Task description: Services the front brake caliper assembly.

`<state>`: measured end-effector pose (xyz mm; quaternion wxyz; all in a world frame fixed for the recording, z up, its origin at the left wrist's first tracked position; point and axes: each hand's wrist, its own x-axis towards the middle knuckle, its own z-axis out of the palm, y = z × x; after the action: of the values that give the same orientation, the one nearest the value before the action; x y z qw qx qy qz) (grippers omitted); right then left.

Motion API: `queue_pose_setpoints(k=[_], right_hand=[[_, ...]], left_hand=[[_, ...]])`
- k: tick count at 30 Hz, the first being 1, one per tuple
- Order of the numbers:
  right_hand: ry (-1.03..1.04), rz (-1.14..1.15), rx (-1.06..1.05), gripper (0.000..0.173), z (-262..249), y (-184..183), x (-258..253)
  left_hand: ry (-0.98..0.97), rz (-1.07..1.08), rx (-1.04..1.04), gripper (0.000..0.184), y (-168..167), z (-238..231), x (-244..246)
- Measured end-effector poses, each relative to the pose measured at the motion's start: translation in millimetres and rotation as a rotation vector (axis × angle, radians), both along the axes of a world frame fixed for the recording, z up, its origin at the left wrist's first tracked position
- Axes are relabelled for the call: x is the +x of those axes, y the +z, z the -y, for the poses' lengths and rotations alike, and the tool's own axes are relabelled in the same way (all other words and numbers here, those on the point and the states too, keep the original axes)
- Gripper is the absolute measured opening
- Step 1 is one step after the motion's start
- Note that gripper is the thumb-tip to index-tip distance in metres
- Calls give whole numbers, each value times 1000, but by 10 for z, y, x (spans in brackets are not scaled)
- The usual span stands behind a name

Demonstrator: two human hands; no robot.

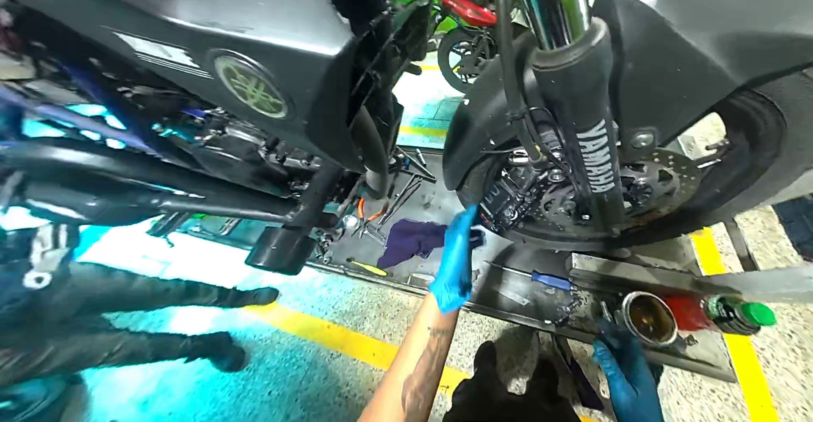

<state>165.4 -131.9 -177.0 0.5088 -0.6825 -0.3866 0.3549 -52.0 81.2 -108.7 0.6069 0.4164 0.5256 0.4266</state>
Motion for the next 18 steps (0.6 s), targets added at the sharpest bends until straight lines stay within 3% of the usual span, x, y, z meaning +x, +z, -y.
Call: queue_pose_setpoints(k=[3, 5, 7, 11, 15, 18], right_hand=[[255, -6, -96, 35, -29, -116, 53], [411, -20, -175, 33, -49, -186, 29], [535, -35, -204, 32, -50, -272, -10], [668, -63, -220, 30, -123, -348, -129], [790, -81, -240, 31, -223, -618, -224], [824, -72, -250, 32, -319, -615, -294]], left_hand=[[-166, -191, -1, 39, -166, 543, -140], [-374, -263, -116, 40, -308, 1027, -223], [-439, -289, -245, 40, -511, 1541, -255], [-330, -276, -388, 40, -772, 2203, -276], [-158, -426, -343, 41, -613, 2241, -438], [-11, -449, -289, 39, -451, 2207, -543]])
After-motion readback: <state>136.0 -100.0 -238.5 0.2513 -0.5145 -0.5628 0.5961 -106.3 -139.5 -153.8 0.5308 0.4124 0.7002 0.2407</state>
